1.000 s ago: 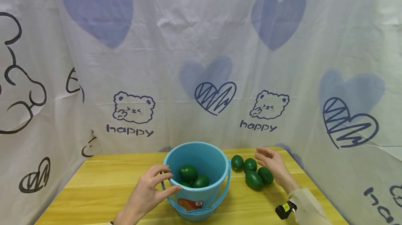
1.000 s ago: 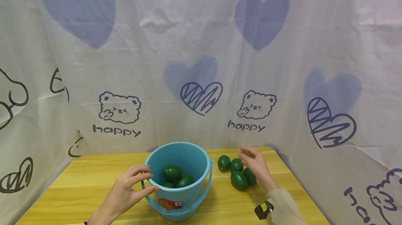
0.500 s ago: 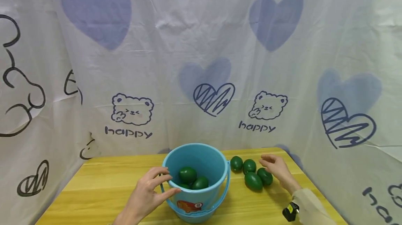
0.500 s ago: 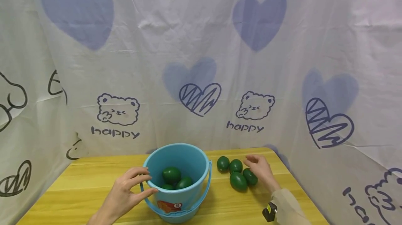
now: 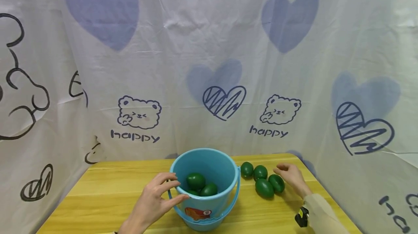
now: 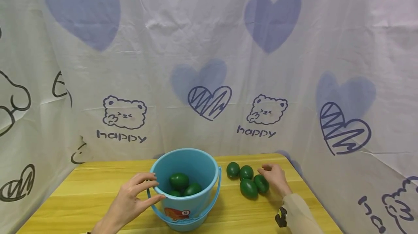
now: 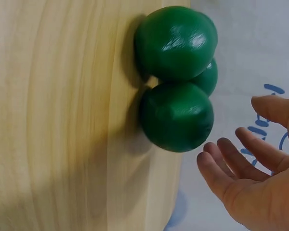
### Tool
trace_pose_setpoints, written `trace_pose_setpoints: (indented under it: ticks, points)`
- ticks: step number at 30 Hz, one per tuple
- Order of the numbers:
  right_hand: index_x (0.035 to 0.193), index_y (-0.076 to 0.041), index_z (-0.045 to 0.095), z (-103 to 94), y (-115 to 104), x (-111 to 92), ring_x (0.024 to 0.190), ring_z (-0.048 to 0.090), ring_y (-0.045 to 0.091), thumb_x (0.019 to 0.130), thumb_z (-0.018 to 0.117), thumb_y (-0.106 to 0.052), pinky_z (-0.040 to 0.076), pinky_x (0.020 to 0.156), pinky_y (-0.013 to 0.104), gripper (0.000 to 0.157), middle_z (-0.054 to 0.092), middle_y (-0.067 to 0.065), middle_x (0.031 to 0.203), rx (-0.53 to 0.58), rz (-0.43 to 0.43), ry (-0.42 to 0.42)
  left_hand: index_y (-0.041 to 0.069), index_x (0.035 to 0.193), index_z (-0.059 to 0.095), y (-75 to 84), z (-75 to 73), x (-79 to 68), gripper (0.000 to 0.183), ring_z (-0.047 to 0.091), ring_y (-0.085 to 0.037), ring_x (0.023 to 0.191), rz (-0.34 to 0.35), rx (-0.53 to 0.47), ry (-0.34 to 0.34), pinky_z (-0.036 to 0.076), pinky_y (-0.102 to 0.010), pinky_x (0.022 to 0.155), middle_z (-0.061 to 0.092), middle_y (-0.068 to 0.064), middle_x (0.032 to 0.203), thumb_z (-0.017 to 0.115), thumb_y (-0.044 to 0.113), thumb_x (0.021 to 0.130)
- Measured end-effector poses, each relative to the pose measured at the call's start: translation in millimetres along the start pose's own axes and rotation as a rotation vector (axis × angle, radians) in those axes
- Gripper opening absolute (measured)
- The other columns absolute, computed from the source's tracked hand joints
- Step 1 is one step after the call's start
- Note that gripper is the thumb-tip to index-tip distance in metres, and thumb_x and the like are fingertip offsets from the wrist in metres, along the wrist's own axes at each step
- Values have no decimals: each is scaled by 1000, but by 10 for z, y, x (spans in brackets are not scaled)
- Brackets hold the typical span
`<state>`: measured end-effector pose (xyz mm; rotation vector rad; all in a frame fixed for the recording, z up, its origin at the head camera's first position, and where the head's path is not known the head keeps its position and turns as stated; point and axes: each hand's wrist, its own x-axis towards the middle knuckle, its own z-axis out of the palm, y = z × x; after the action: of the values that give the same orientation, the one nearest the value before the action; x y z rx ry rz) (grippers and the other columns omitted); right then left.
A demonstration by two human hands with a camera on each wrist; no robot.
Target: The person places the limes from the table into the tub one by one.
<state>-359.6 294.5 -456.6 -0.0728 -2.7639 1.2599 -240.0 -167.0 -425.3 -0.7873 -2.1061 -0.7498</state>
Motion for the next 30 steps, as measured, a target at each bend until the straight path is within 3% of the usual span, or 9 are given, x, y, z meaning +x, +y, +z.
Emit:
trace_pose_setpoints:
  ticks: [6, 12, 16, 19, 22, 24, 30]
  points:
    - [131, 14, 51, -28, 124, 73, 117, 54, 46, 95, 62, -33, 51, 95, 54, 60, 53, 33, 132, -13, 53, -84, 19, 95, 76, 5, 10, 11, 33, 63, -11, 98, 16, 2, 10, 62, -30, 78, 64, 9, 109, 86, 40, 71]
    - [123, 12, 57, -18, 262, 150, 93, 63, 24, 91, 68, -39, 58, 79, 38, 61, 62, 24, 114, 16, 143, -160, 18, 95, 76, 2, 4, 14, 33, 62, -11, 98, 14, -4, 5, 62, -30, 78, 64, 8, 109, 87, 38, 71]
    - [115, 9, 63, 22, 285, 155, 78, 59, 16, 90, 69, -38, 56, 70, 32, 52, 64, 13, 97, 41, 169, -172, 18, 94, 76, 2, -3, 5, 33, 63, -11, 99, 3, -3, 2, 62, -31, 78, 64, 8, 109, 87, 38, 70]
    - [93, 1, 66, 54, 279, 155, 61, 49, 11, 90, 69, -38, 48, 56, 25, 40, 56, 2, 75, 50, 179, -172, 18, 94, 77, 6, -9, -1, 33, 63, -11, 99, -9, 1, -2, 62, -31, 78, 64, 7, 109, 87, 38, 70]
    - [71, -10, 58, 80, 267, 156, 50, 37, 8, 89, 70, -40, 37, 49, 20, 37, 42, -5, 59, 46, 190, -169, 18, 94, 76, 9, -10, 0, 33, 62, -11, 99, -9, 7, -3, 62, -31, 78, 64, 7, 109, 87, 39, 70]
    - [66, -14, 51, 88, 258, 151, 47, 32, 7, 89, 70, -41, 34, 48, 19, 40, 36, -6, 55, 35, 194, -169, 18, 94, 76, 11, -11, 2, 33, 62, -11, 99, -7, 9, 0, 62, -31, 78, 64, 7, 109, 87, 39, 70]
    - [62, -16, 48, 109, 263, 146, 46, 31, 6, 88, 71, -39, 34, 48, 19, 42, 34, -7, 53, 32, 208, -155, 19, 94, 76, 10, -12, 1, 33, 62, -10, 99, -17, -3, -9, 62, -33, 79, 64, 9, 109, 87, 39, 70]
